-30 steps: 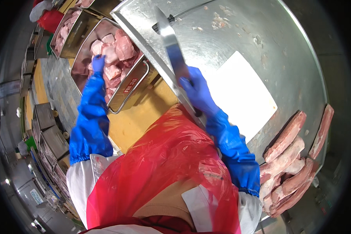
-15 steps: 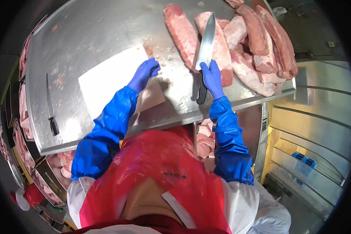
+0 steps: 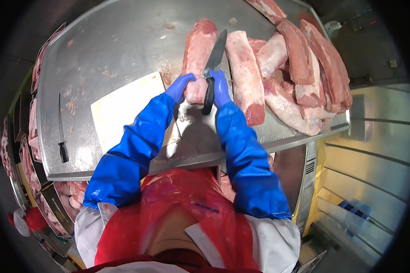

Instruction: The person cuts large pieces of raw meat into smaller portions using a knife on a white cutting board. The cut pieces are placed into a metal tray. The person wears blue gloves and a red apron.

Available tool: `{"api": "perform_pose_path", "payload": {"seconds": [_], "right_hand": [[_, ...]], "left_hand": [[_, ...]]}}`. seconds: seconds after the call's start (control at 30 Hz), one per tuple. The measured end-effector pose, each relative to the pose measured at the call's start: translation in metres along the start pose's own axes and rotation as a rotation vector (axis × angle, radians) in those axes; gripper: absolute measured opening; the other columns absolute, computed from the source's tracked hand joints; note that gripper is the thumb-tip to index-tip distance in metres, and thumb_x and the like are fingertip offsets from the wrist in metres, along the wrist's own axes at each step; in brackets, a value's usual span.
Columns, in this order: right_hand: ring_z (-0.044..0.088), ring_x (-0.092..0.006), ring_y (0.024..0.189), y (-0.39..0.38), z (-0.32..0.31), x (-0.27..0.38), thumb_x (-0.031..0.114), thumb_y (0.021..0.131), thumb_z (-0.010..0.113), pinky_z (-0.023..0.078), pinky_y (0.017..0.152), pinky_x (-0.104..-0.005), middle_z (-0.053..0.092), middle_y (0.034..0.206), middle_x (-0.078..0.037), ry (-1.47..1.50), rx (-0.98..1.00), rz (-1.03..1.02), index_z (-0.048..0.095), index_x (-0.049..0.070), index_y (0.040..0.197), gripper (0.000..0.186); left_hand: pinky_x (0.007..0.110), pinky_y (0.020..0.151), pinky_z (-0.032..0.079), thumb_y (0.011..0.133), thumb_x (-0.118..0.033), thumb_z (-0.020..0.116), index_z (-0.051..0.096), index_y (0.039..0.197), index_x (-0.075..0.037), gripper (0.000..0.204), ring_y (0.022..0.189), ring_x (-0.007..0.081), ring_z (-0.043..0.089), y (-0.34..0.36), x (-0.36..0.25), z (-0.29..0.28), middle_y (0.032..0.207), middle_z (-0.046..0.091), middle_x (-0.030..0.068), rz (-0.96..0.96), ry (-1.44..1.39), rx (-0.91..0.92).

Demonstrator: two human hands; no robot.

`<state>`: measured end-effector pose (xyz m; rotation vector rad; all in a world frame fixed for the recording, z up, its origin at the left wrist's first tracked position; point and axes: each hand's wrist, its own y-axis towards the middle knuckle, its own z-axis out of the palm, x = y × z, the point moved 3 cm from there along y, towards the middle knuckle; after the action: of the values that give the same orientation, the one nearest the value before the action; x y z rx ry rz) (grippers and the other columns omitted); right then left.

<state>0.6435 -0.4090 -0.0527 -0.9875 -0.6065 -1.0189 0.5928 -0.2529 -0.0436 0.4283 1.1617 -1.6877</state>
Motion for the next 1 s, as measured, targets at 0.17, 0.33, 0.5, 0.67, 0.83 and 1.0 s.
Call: {"api": "perform_pose_path", "payload": {"seconds": [0.17,0.33,0.5,0.67,0.83,1.0], "right_hand": [[0.064,-0.0159,0.087,-0.085,0.005,0.048,0.016,0.094,0.056,0.056,0.075,-0.0293,0.062,0.104,-0.008,-0.076,0.238,0.08,0.053,0.003,0.119,0.028],[0.062,-0.0179,0.095,-0.132,0.029,0.04,0.017,0.095,0.053,0.056,0.079,-0.035,0.061,0.112,-0.01,0.042,0.357,0.246,0.047,0.003,0.134,0.042],[0.06,-0.0162,0.08,-0.191,0.12,0.003,0.02,0.096,0.054,0.052,0.08,-0.0343,0.063,0.099,-0.007,0.0,0.379,0.221,0.054,0.003,0.125,0.034],[0.064,-0.0162,0.087,-0.226,0.121,-0.084,0.018,0.097,0.052,0.054,0.076,-0.032,0.065,0.101,-0.007,-0.419,0.449,0.203,0.056,0.001,0.121,0.029],[0.059,-0.0112,0.075,-0.23,0.138,-0.089,0.015,0.097,0.053,0.052,0.063,-0.0281,0.063,0.096,-0.006,-0.688,0.378,0.009,0.058,0.003,0.116,0.023],[0.061,-0.023,0.059,-0.267,0.183,-0.073,0.019,0.097,0.054,0.047,0.051,-0.0366,0.063,0.08,-0.013,-1.039,0.378,-0.206,0.055,0.004,0.104,0.017]], "left_hand": [[0.037,0.081,0.056,0.088,-0.023,0.059,0.061,0.113,0.002,0.035,0.089,0.0254,0.067,-0.109,0.041,-0.037,0.105,0.067,0.0136,-0.164,-0.351,0.024],[0.034,0.089,0.05,0.093,-0.014,0.056,0.064,0.117,-0.004,0.028,0.097,0.0147,0.06,-0.248,0.032,-0.077,0.104,0.066,0.0038,0.148,0.348,0.008],[0.032,0.09,0.05,0.087,-0.018,0.064,0.064,0.117,-0.003,0.034,0.1,0.0181,0.063,-0.324,-0.06,-0.171,0.108,0.068,0.009,-0.332,-0.103,-0.131],[0.029,0.097,0.046,0.084,-0.017,0.062,0.055,0.127,0.001,0.047,0.099,0.0187,0.064,-0.333,-0.104,-0.274,0.11,0.068,0.0095,-0.304,0.279,-0.076],[0.038,0.098,0.045,0.072,-0.04,0.075,0.047,0.14,-0.01,0.08,0.116,0.0292,0.058,-0.365,-0.066,-0.288,0.125,0.058,0.021,0.066,1.101,-0.505],[0.065,0.11,0.016,0.061,-0.058,0.078,0.019,0.154,-0.013,0.118,0.14,0.0461,0.024,-0.389,-0.024,-0.246,0.15,0.031,0.0244,0.271,1.663,-0.748]]}}
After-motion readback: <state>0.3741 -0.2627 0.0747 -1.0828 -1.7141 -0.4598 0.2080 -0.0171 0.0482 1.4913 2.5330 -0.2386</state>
